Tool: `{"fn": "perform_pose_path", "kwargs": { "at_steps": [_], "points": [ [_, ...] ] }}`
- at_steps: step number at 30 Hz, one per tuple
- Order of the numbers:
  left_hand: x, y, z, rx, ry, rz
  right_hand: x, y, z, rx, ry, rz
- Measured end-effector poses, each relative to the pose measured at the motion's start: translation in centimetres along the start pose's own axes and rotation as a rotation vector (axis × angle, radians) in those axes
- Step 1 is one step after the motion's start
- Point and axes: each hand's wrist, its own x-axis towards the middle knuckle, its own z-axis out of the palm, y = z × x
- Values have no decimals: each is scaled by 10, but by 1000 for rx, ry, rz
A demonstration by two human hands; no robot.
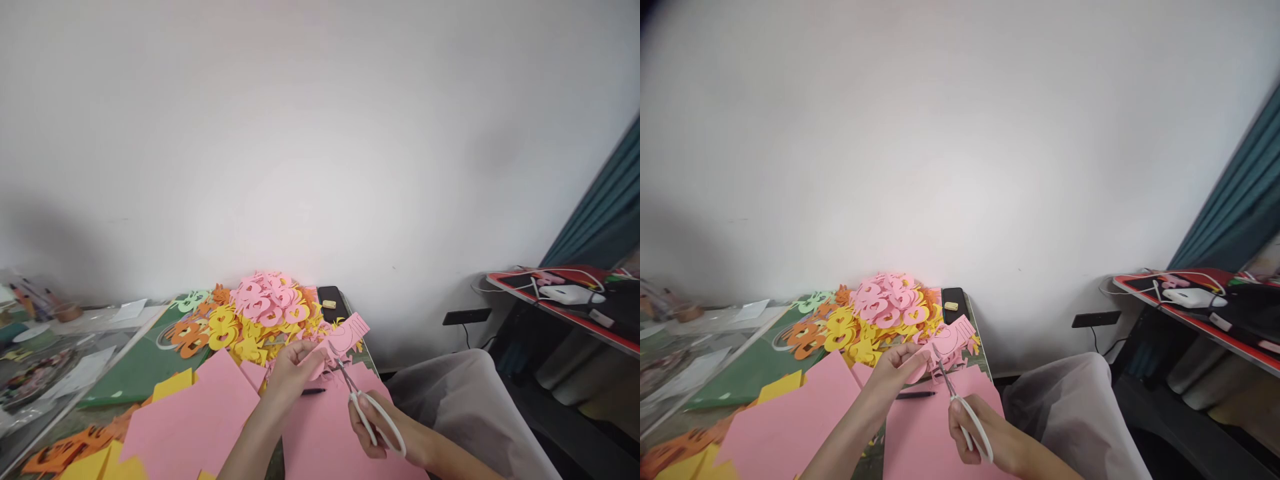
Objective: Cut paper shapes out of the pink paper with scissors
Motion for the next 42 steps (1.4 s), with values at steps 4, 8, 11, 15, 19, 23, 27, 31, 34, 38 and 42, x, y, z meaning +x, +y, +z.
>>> {"fn": "perform_pose_path", "kwargs": {
  "at_steps": [4, 8, 11, 15, 19, 23, 27, 31, 34, 38, 42],
  "points": [
    [0, -2, 1, 6, 6, -3, 0, -5, -2, -5, -10, -2],
    [0, -2, 0, 3, -10, 8, 2, -11, 0, -21, -2, 0],
    [-1, -2, 0, 6, -11, 21, 3, -11, 2, -16, 28, 8],
    [-2, -3, 2, -72, -31, 13, 5, -10, 5, 1, 52, 12],
    [-2, -3, 2, -103, -40, 15, 5, -9, 6, 12, 63, 21],
    [-3, -2, 1, -105, -82, -38, 4, -7, 5, -15, 56, -5],
    [-4, -2, 1, -99, -89, -58, 5, -2, 2, -3, 38, -25],
    [-3, -5, 1, -132, -107, -65, 6, -2, 2, 18, 30, -7],
    [-1, -8, 1, -161, -131, -67, 6, -6, 4, 35, 54, 33],
    [-1, -10, 0, -194, -139, -97, 7, -6, 6, 53, 78, 61],
    [-2, -7, -1, -158, -185, -126, 7, -4, 6, 101, 101, 144]
  ]
}}
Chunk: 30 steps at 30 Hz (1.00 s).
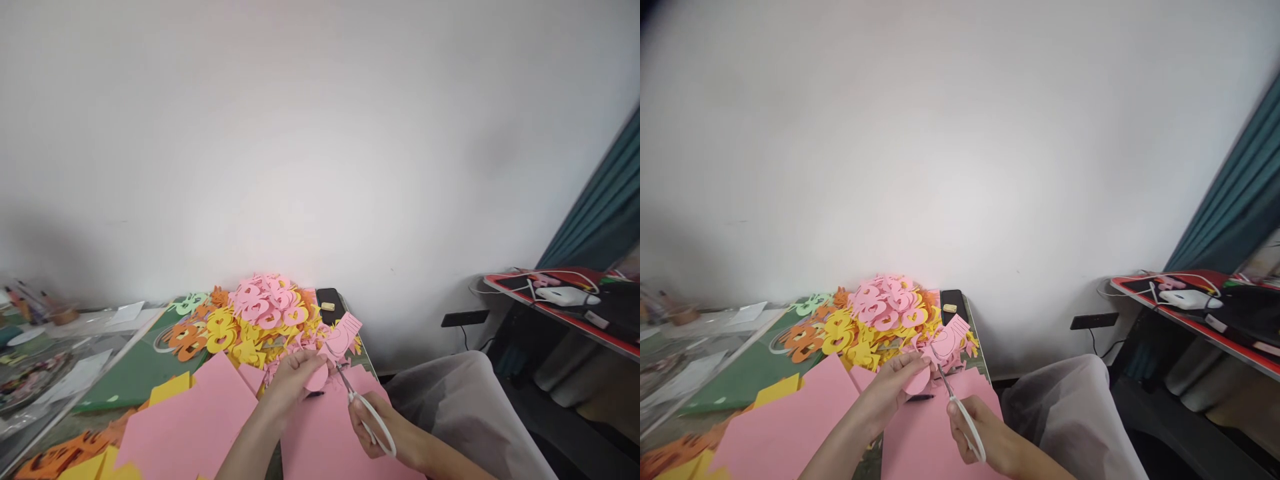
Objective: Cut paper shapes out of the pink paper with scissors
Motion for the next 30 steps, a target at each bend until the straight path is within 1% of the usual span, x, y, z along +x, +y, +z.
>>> {"fn": "perform_pose_path", "kwargs": {
  "at_steps": [2, 3, 6, 8, 12, 15, 19, 23, 27, 30],
  "points": [
    [1, 1, -1, 51, 0, -12, 1, 1, -1, -2, 7, 27],
    [2, 1, -2, 83, 27, -6, 2, 2, -1, -6, 9, 29],
    [7, -2, -6, 176, 155, 44, 4, 5, -4, -11, 6, 28],
    [9, -5, -8, 205, 193, 63, 5, 6, -5, 0, -7, 36],
    [11, -10, -10, 211, 172, 50, 2, 4, -4, -28, -28, 20],
    [11, -12, -9, 179, 152, 0, -1, 0, -2, -70, -9, -3],
    [12, -13, -8, 128, 156, -59, -2, -3, 1, -80, 21, 16],
    [12, -12, -7, 120, 130, -58, -1, -2, 0, -74, 18, 16],
    [9, -8, -6, 164, 148, -13, -1, -1, -2, -86, -12, -23],
    [8, -6, -6, 198, 142, 15, -2, 0, -3, -81, -17, -12]
  ]
}}
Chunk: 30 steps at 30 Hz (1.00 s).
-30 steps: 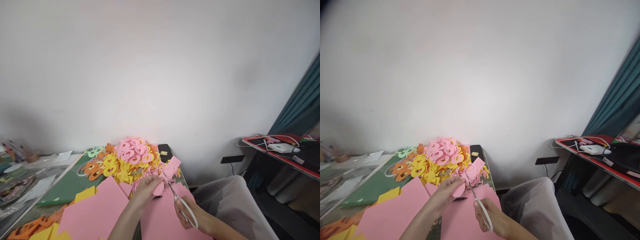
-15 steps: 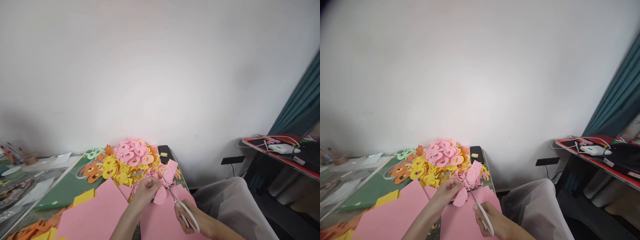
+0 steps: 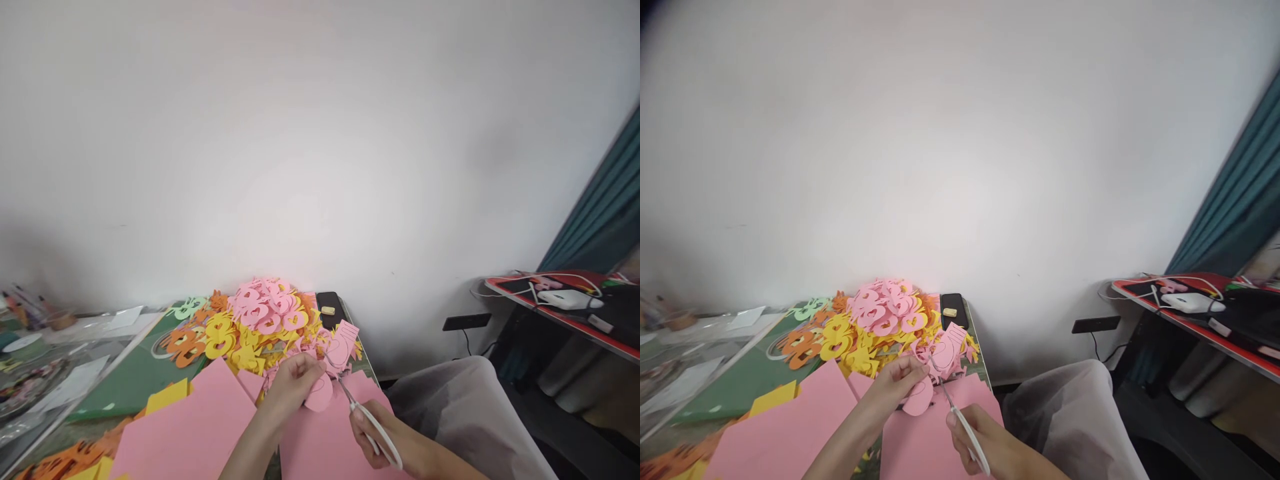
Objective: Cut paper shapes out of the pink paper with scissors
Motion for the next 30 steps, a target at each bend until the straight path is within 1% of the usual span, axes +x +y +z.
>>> {"fn": "perform_pose_path", "kwargs": {
  "at_steps": [4, 7, 12, 17, 19, 21, 24, 28, 30],
  "points": [
    [0, 0, -2, 24, -22, 47, 1, 1, 0, -21, 27, -3],
    [0, -2, -5, 10, -56, 71, 4, 3, 0, -33, 22, -24],
    [-1, -3, -5, -28, -71, 42, 6, 6, 0, -11, -20, -88],
    [-4, 2, 0, -125, -83, -60, 2, 1, 3, -95, 38, -156],
    [-6, 3, 3, -152, -110, -72, 1, 3, 2, -104, 44, -179],
    [-7, 4, 4, -165, -161, -60, 2, 7, 1, -102, 47, -183],
    [-9, 5, 5, -157, -216, -66, 5, 16, -3, -64, 19, -169],
    [-12, 5, 5, -192, -228, -93, 10, 28, -7, 2, -65, -206],
    [-12, 4, 7, -213, -246, -72, 11, 31, -8, 6, -65, -209]
  ]
}}
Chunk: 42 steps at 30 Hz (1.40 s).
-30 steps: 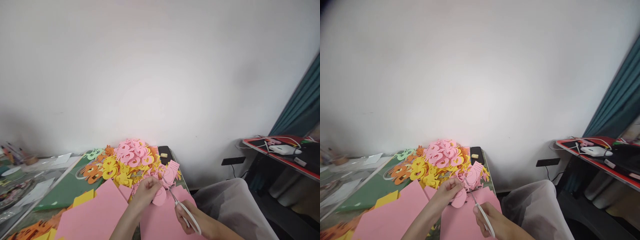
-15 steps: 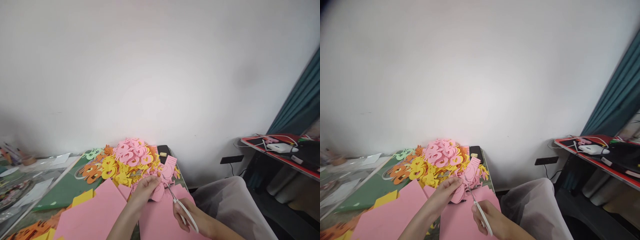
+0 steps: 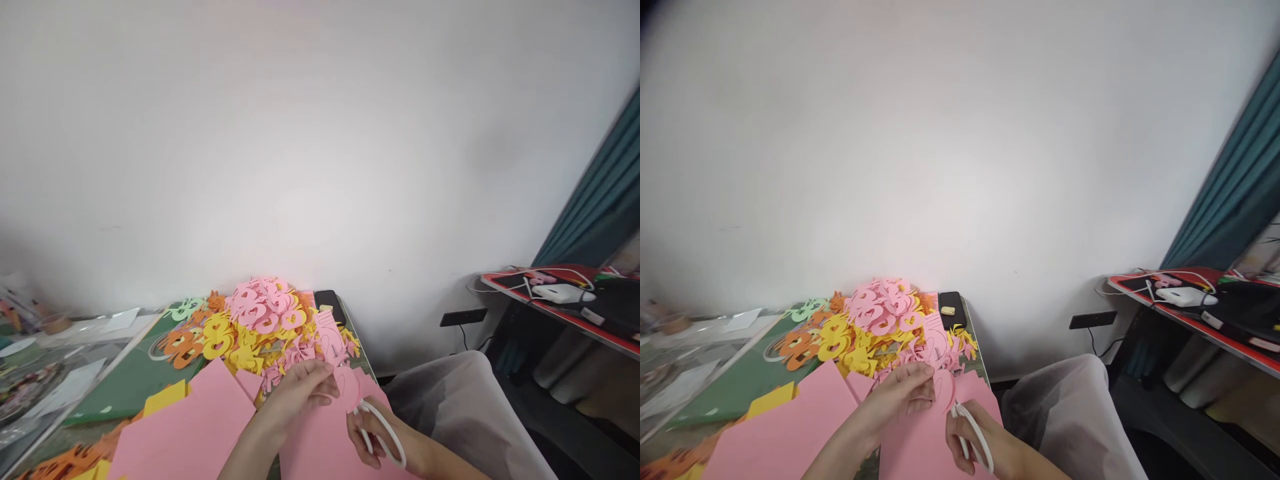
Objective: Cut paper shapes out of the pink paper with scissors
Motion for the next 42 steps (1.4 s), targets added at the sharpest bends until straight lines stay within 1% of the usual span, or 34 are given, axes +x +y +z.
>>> {"fn": "perform_pose_path", "kwargs": {
  "at_steps": [3, 5, 7, 9, 10, 12, 15, 20, 24, 28, 32, 34, 36, 38, 40, 42],
  "points": [
    [2, -3, 2, 43, -27, 34, -1, 2, -1, 11, 13, 37],
    [6, -4, 1, 96, 4, 26, -2, 1, -1, 15, 20, 42],
    [10, -4, -1, 124, 91, -1, -4, -3, 0, 22, 25, 31],
    [14, -4, -5, 98, 198, -5, -5, -10, 2, 42, 28, 42],
    [16, -5, -6, 76, 241, 10, -5, -13, 3, 50, 31, 53],
    [19, -6, -10, 51, 276, 60, -5, -18, 4, 37, 37, 55],
    [19, -8, -10, 58, 289, 110, -2, -15, 5, 21, 0, 25],
    [14, -8, -4, 18, 307, 51, 3, -3, 4, 106, -71, 18],
    [12, -8, 0, 14, 316, 50, 2, -8, 5, 159, -60, 29],
    [13, -9, -1, 40, 287, -6, 1, -15, 6, 206, -33, 56],
    [13, -7, 0, 15, 288, -22, 1, -13, 3, 253, -94, 94],
    [14, -6, -1, 7, 316, -17, 2, -9, 1, 266, -131, 117],
    [15, -5, -3, 4, 340, -5, 2, -6, -1, 250, -139, 121],
    [15, -3, -7, 23, 332, 29, 2, -4, -3, 235, -136, 121],
    [15, -2, -10, 76, 302, 95, 1, -3, -3, 233, -138, 129],
    [13, 0, -12, 137, 297, 167, 1, -2, -4, 241, -145, 133]
  ]
}}
